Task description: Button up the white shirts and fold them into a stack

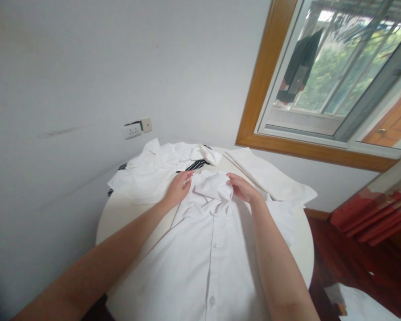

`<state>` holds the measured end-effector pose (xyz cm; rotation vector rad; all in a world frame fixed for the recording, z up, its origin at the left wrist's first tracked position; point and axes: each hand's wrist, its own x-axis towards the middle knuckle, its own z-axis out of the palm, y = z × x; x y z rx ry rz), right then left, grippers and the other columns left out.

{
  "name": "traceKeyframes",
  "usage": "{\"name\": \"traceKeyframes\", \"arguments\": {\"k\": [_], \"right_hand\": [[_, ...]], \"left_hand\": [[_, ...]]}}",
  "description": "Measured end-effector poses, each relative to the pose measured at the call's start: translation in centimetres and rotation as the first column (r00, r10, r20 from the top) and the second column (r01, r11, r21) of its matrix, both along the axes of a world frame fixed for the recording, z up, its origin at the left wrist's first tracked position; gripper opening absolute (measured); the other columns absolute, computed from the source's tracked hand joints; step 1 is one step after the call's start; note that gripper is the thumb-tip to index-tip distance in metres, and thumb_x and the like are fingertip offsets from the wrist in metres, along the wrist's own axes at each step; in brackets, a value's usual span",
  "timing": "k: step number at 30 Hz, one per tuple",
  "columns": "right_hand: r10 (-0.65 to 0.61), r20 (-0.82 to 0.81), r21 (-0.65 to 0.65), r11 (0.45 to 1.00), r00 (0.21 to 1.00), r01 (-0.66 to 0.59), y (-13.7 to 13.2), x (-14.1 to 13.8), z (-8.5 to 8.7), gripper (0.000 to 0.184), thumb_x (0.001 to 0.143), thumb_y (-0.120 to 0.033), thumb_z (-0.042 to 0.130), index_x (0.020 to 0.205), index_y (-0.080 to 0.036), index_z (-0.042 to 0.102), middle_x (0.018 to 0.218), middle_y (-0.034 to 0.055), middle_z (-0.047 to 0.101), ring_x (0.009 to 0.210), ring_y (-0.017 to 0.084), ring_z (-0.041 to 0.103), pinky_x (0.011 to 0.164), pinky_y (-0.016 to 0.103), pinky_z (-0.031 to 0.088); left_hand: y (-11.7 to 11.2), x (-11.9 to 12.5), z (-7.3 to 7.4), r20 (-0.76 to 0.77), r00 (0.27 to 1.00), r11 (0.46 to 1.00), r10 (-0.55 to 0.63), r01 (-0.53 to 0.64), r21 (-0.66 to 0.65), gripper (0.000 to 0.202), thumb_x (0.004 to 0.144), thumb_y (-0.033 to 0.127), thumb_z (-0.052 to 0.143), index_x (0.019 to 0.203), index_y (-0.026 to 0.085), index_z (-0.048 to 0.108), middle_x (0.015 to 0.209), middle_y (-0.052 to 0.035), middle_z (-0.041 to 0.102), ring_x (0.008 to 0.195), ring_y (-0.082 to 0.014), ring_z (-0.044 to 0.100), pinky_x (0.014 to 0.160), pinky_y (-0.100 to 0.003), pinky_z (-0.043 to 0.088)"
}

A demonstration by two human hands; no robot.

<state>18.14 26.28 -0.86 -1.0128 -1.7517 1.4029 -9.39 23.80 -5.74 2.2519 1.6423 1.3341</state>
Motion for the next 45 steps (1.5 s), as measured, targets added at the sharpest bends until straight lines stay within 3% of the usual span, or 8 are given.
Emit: {"name": "traceKeyframes", "arguments": {"k": [7, 13, 17, 25, 31, 35, 38, 45], "right_hand": [[0.236, 0.371, -0.186, 0.967, 0.898, -0.177, -1.0, 2.9, 1.8, 0.036, 0.069, -0.039, 0.066, 0.1, -0.019, 0.066, 0.089, 0.003, 0.067, 0.076, 0.016, 0.059, 0.063, 0.023, 0.048], [0.313, 0.589, -0.274, 0.945, 0.745, -0.179, -1.0, 2.9, 3.1, 0.053, 0.075, -0.062, 0.066, 0.107, -0.02, 0.071, 0.103, 0.0072, 0.069, 0.084, 0.018, 0.06, 0.065, 0.023, 0.049], [0.263, 0.686, -0.166, 0.964, 0.678, -0.205, -1.2, 2.6, 3.9, 0.06, 0.072, -0.068, 0.065, 0.109, -0.021, 0.072, 0.099, 0.0059, 0.07, 0.083, 0.018, 0.059, 0.067, 0.024, 0.048], [0.272, 0.658, -0.072, 0.951, 0.702, -0.3, -2.3, 1.4, 5.2, 0.048, 0.069, -0.059, 0.071, 0.098, -0.021, 0.077, 0.098, 0.0025, 0.074, 0.093, 0.022, 0.062, 0.086, 0.029, 0.047], [0.173, 0.776, 0.039, 0.946, 0.607, -0.321, -3.6, -1.0, 6.2, 0.047, 0.066, -0.058, 0.074, 0.096, -0.022, 0.078, 0.095, 0.0044, 0.074, 0.088, 0.023, 0.062, 0.076, 0.028, 0.046], [0.207, 0.804, 0.027, 0.924, 0.558, -0.382, -4.2, -1.7, 6.4, 0.03, 0.068, -0.045, 0.072, 0.084, -0.02, 0.076, 0.083, 0.0024, 0.072, 0.079, 0.02, 0.061, 0.07, 0.027, 0.044], [0.247, 0.79, 0.029, 0.899, 0.561, -0.437, -4.8, -1.3, 6.9, 0.022, 0.073, -0.039, 0.066, 0.082, -0.02, 0.074, 0.076, 0.0005, 0.069, 0.073, 0.018, 0.058, 0.067, 0.027, 0.042], [0.241, 0.761, 0.106, 0.869, 0.602, -0.483, -9.0, 2.1, 8.1, 0.014, 0.08, -0.028, 0.058, 0.087, -0.02, 0.067, 0.075, -0.0005, 0.062, 0.068, 0.014, 0.053, 0.064, 0.024, 0.041]], "left_hand": [[0.7, -1.0, -1.0, -0.194, 0.955, 0.972, -0.223, 0.202, -0.12, 0.026, 0.087, 0.014, 0.047, 0.1, 0.019, 0.069, 0.112, -0.0071, 0.066, 0.112, -0.0175, 0.057, 0.105, -0.035, 0.042], [-0.4, -1.1, -0.6, -0.369, 0.845, 0.908, -0.387, 0.279, -0.312, 0.042, 0.086, 0.045, 0.059, 0.123, 0.024, 0.061, 0.136, -0.0091, 0.056, 0.127, -0.0238, 0.049, 0.11, -0.039, 0.034], [-1.5, -0.8, 0.9, -0.446, 0.799, 0.893, -0.404, 0.238, -0.382, 0.049, 0.081, 0.049, 0.065, 0.125, 0.029, 0.059, 0.146, -0.0062, 0.049, 0.136, -0.0288, 0.039, 0.114, -0.043, 0.027], [-2.0, -0.1, 1.6, -0.406, 0.712, 0.815, -0.573, 0.446, -0.369, 0.041, 0.082, 0.039, 0.065, 0.12, 0.025, 0.063, 0.134, -0.0061, 0.059, 0.133, -0.0257, 0.045, 0.114, -0.036, 0.029], [-2.4, 0.4, 1.2, -0.408, 0.708, 0.799, -0.577, 0.384, -0.463, 0.055, 0.08, 0.048, 0.065, 0.13, 0.028, 0.056, 0.142, -0.0078, 0.052, 0.136, -0.0291, 0.041, 0.114, -0.042, 0.028], [-2.4, 0.3, 0.9, -0.437, 0.686, 0.783, -0.582, 0.327, -0.529, 0.076, 0.071, 0.053, 0.071, 0.139, 0.03, 0.047, 0.153, -0.0095, 0.038, 0.141, -0.0336, 0.032, 0.114, -0.047, 0.025], [-2.4, 0.3, 1.0, -0.446, 0.665, 0.774, -0.599, 0.339, -0.535, 0.081, 0.066, 0.05, 0.075, 0.139, 0.03, 0.047, 0.152, -0.0086, 0.039, 0.141, -0.0328, 0.033, 0.114, -0.047, 0.026], [-2.8, 0.1, 2.7, -0.324, 0.707, 0.759, -0.629, 0.467, -0.455, 0.041, 0.08, 0.042, 0.065, 0.117, 0.023, 0.066, 0.124, -0.0066, 0.066, 0.119, -0.0239, 0.056, 0.103, -0.032, 0.039]]}}
